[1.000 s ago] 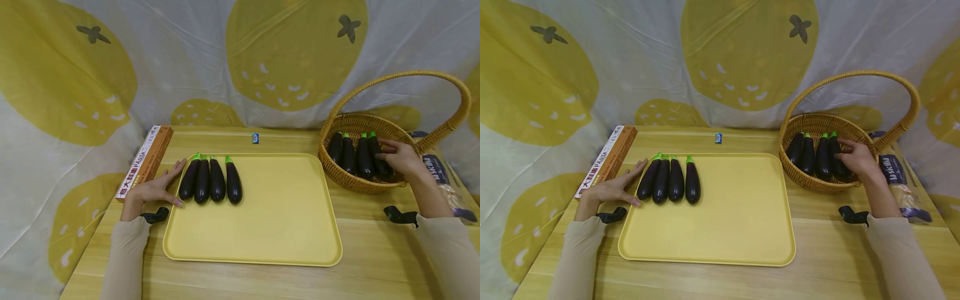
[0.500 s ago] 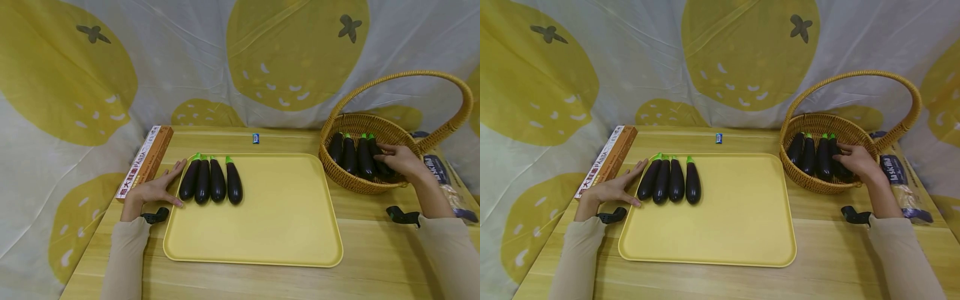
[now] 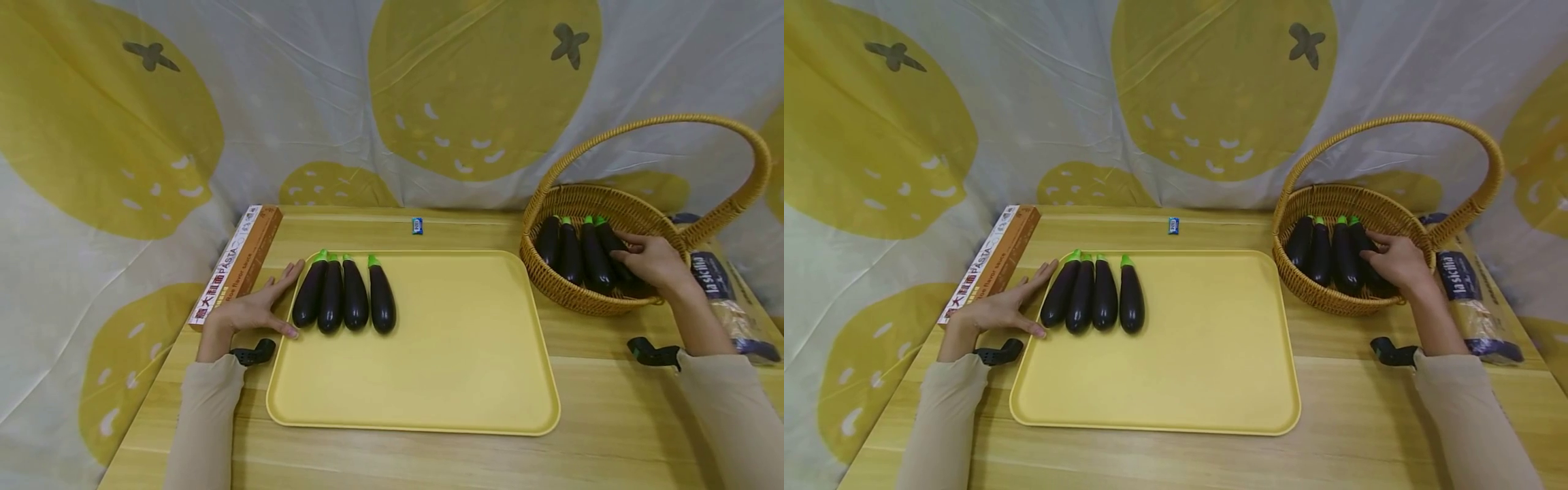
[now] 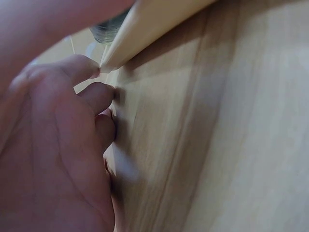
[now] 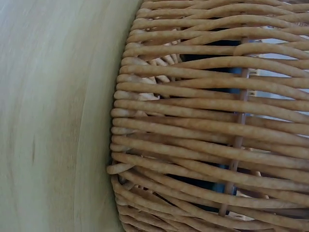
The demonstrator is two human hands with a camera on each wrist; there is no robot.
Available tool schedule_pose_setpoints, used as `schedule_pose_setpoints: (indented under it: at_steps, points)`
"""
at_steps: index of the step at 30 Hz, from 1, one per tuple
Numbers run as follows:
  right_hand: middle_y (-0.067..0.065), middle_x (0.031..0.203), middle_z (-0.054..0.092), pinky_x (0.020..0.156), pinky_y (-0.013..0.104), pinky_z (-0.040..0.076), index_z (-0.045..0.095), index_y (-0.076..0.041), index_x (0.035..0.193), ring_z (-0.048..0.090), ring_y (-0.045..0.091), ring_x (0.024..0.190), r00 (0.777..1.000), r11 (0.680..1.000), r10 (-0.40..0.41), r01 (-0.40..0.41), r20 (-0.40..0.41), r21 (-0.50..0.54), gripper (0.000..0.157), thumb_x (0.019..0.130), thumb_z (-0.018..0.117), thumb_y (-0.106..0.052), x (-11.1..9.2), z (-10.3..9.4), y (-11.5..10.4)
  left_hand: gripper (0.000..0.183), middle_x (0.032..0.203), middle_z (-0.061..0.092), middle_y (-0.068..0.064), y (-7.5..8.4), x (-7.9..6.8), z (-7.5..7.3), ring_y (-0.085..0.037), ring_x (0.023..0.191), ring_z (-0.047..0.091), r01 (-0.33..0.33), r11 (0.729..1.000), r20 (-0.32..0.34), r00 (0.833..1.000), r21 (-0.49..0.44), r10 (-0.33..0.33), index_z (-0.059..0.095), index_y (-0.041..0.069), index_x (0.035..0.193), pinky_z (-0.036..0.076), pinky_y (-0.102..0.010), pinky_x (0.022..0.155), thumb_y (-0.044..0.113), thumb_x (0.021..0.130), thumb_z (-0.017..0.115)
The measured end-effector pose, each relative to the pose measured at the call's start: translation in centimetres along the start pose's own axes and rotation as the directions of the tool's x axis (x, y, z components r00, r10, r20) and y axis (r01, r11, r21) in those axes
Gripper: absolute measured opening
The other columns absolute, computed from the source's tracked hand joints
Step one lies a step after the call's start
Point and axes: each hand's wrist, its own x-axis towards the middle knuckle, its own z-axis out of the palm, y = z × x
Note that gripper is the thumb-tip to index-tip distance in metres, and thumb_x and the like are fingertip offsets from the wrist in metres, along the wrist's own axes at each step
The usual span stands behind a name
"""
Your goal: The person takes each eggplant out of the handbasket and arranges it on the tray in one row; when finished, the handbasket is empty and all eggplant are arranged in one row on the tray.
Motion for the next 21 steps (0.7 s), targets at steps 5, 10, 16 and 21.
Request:
schedule_pose_setpoints:
  at_steps: [5,10,16,21]
  points:
    - [0.048,0.140,0.044,0.065,0.030,0.052,0.018,0.000,0.163,0.066,0.032,0.094,1.000,0.999,0.007,-0.008,-0.022,-0.043,0.067,0.110,0.042,-0.035,-0.13,0.06,-0.06,0.135,0.170,-0.025,-0.020,-0.07,0.02,0.05,-0.062,0.147,-0.028,0.008,1.000,-0.004,1.000,0.005,-0.008,-0.011,0.020,0.167,-0.009,-0.084,0.113,0.027,0.079,0.091]
    - [0.049,0.142,0.041,0.069,0.031,0.052,0.017,-0.001,0.163,0.054,0.057,0.118,1.000,0.998,0.003,-0.004,-0.017,-0.057,0.067,0.111,0.039,-0.037,-0.19,0.10,-0.13,0.135,0.170,-0.025,-0.021,-0.14,-0.01,0.08,-0.063,0.147,-0.027,0.013,1.000,-0.006,1.000,0.006,-0.013,-0.011,0.020,0.167,-0.008,-0.084,0.112,0.029,0.078,0.091]
    - [0.049,0.147,0.036,0.077,0.039,0.049,0.017,-0.002,0.163,0.050,0.057,0.119,0.999,0.999,0.016,-0.018,-0.037,-0.041,0.066,0.111,0.038,-0.037,-0.49,0.12,-0.11,0.136,0.170,-0.024,-0.021,-0.14,0.08,-0.05,-0.064,0.147,-0.026,0.008,1.000,-0.001,1.000,0.020,-0.008,-0.011,0.020,0.167,-0.008,-0.084,0.112,0.028,0.078,0.091]
    - [0.047,0.153,0.032,0.066,0.043,0.044,0.019,-0.006,0.164,0.057,0.040,0.092,0.996,1.000,0.005,-0.003,-0.089,0.026,0.066,0.111,0.037,-0.041,-0.84,0.06,-0.22,0.137,0.170,-0.024,-0.021,-0.18,0.04,-0.09,-0.064,0.147,-0.025,0.013,1.000,-0.002,1.000,0.029,-0.012,-0.012,0.021,0.167,-0.007,-0.084,0.112,0.028,0.077,0.092]
